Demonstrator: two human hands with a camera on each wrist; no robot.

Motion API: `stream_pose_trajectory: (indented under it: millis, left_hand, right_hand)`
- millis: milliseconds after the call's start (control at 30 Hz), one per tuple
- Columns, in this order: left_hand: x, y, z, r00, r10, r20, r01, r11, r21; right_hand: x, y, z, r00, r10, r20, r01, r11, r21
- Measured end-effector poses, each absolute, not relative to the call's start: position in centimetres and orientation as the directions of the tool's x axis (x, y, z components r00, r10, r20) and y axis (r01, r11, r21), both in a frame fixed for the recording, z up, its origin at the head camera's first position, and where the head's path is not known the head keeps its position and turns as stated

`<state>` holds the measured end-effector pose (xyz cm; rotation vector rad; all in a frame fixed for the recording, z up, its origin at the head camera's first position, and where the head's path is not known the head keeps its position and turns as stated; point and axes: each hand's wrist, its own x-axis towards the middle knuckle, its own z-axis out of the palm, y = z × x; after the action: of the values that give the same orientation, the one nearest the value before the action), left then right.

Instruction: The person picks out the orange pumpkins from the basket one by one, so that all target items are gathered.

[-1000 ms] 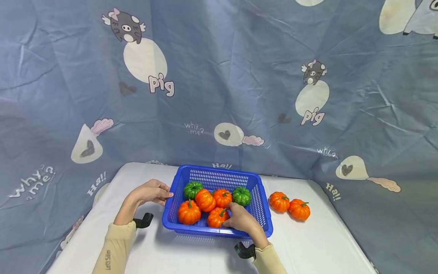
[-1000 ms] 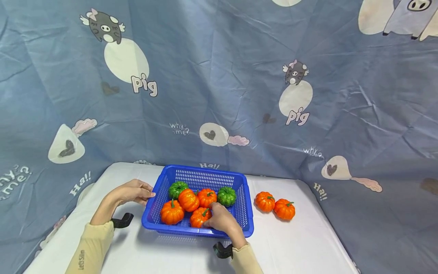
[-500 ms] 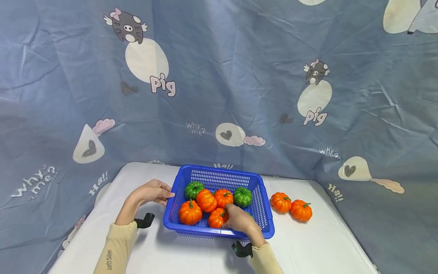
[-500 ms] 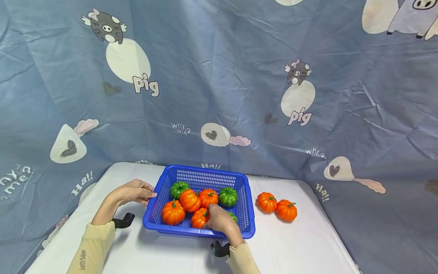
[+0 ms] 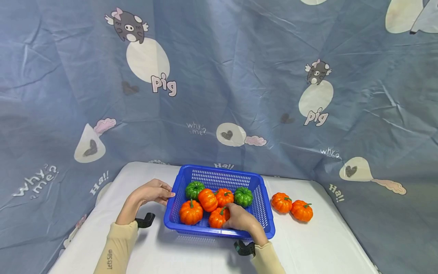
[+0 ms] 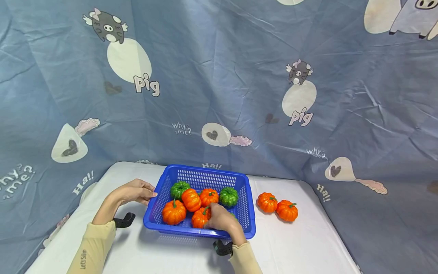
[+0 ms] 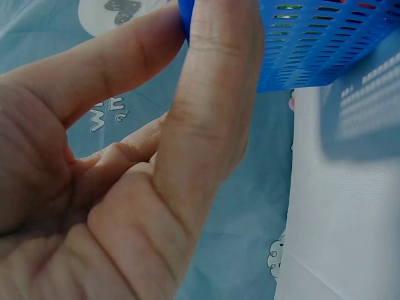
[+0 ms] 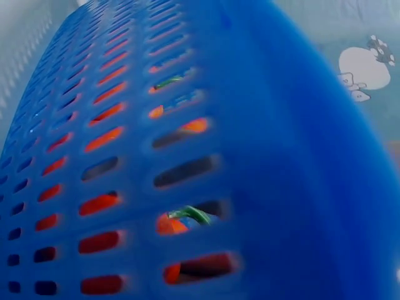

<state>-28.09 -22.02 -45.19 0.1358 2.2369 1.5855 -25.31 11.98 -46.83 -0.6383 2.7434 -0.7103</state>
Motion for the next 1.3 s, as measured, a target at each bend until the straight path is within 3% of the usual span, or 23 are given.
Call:
stream_pose_trajectory:
  millis: [533, 1300]
  left_hand:
    - [-28.2, -21.9, -45.0, -0.915, 0.308, -0.259, -0.144, 0.351, 0.925]
    - [-28.0, -21.8, -45.1, -0.913, 0.303, -0.273, -0.154, 0.363, 0.919]
  right_hand:
    - [-25.6, 12.6, -46.5, -0.873, -0.484, -0.056, -0.387, 0.758, -0.525]
    - [-25.1, 14.6, -43.8, -0.905, -0.425, -0.011, -0.318, 0.695, -0.645]
